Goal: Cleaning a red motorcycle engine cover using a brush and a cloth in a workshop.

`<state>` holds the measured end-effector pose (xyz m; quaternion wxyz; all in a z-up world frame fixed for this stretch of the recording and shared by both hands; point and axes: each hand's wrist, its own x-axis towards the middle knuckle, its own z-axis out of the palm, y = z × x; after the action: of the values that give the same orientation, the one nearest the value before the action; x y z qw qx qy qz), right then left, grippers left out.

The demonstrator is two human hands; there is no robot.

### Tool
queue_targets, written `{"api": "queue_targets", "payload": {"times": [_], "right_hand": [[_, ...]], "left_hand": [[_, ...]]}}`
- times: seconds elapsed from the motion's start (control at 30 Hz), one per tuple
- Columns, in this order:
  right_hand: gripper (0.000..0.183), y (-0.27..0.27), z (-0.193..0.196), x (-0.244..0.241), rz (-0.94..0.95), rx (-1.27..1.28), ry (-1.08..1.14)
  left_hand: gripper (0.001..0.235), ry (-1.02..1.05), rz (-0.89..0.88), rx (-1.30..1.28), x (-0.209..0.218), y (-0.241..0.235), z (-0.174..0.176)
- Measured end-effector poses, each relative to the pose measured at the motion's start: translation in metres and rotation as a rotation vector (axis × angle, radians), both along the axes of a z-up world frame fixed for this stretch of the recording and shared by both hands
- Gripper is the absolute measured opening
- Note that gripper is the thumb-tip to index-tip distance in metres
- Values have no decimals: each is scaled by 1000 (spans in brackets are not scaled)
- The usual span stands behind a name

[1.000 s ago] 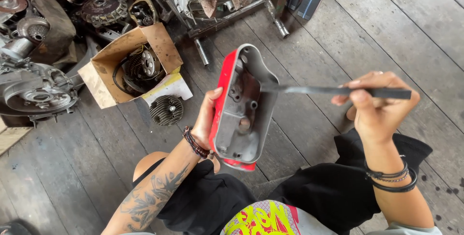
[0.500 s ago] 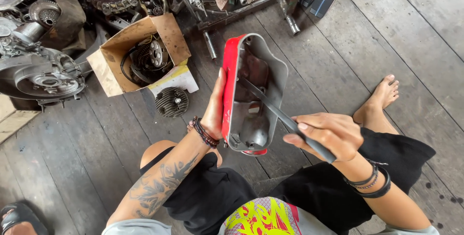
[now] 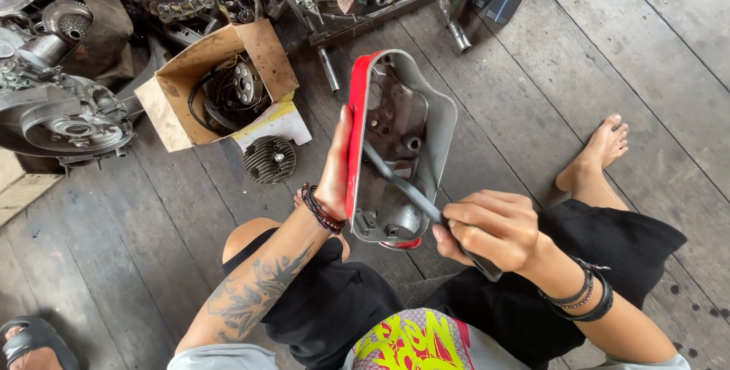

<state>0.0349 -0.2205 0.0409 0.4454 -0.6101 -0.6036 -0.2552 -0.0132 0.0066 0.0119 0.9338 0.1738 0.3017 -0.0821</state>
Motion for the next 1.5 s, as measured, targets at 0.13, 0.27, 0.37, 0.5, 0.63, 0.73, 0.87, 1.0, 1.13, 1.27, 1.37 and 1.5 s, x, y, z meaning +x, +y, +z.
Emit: {"api": "queue_targets", "payload": {"times": [0.13, 0.27, 0.37, 0.5, 0.63, 0.73, 0.87, 1.0, 1.13, 1.27, 1.37, 1.5], "right_hand": [[8, 2, 6, 14, -51, 57, 45], [11, 1, 11, 12, -40, 63, 99], [11, 0, 11, 6, 27, 11, 203], [16, -10, 24, 18, 164, -41, 437], [18, -20, 28, 21, 113, -70, 407], [20, -18, 27, 12, 28, -77, 273], [21, -12, 32, 3, 47, -38, 384], [26, -13, 30, 2, 85, -28, 630], [32, -16, 9, 7, 130, 82, 799], [26, -29, 9, 10, 58, 107, 1022], [18, -35, 13, 4, -34, 113, 904], [17, -21, 12, 4, 27, 125, 545]], "left_hand": [[62, 134, 6, 174, 2, -17, 43], [67, 139, -24, 133, -3, -25, 33], [74, 123, -5, 91, -2, -19, 25], [57, 169, -97, 313, -7, 2, -16], [53, 99, -23, 324, 4, -22, 59], [53, -9, 137, 220, 9, -26, 75], [51, 22, 31, 355, 5, -24, 53], [51, 14, -37, 389, 6, -23, 41], [52, -2, -19, 351, -3, -24, 19], [56, -277, -22, 185, -8, -1, -28], [58, -368, -74, 201, -13, 14, -57], [53, -86, 10, 314, 2, 15, -51]]}}
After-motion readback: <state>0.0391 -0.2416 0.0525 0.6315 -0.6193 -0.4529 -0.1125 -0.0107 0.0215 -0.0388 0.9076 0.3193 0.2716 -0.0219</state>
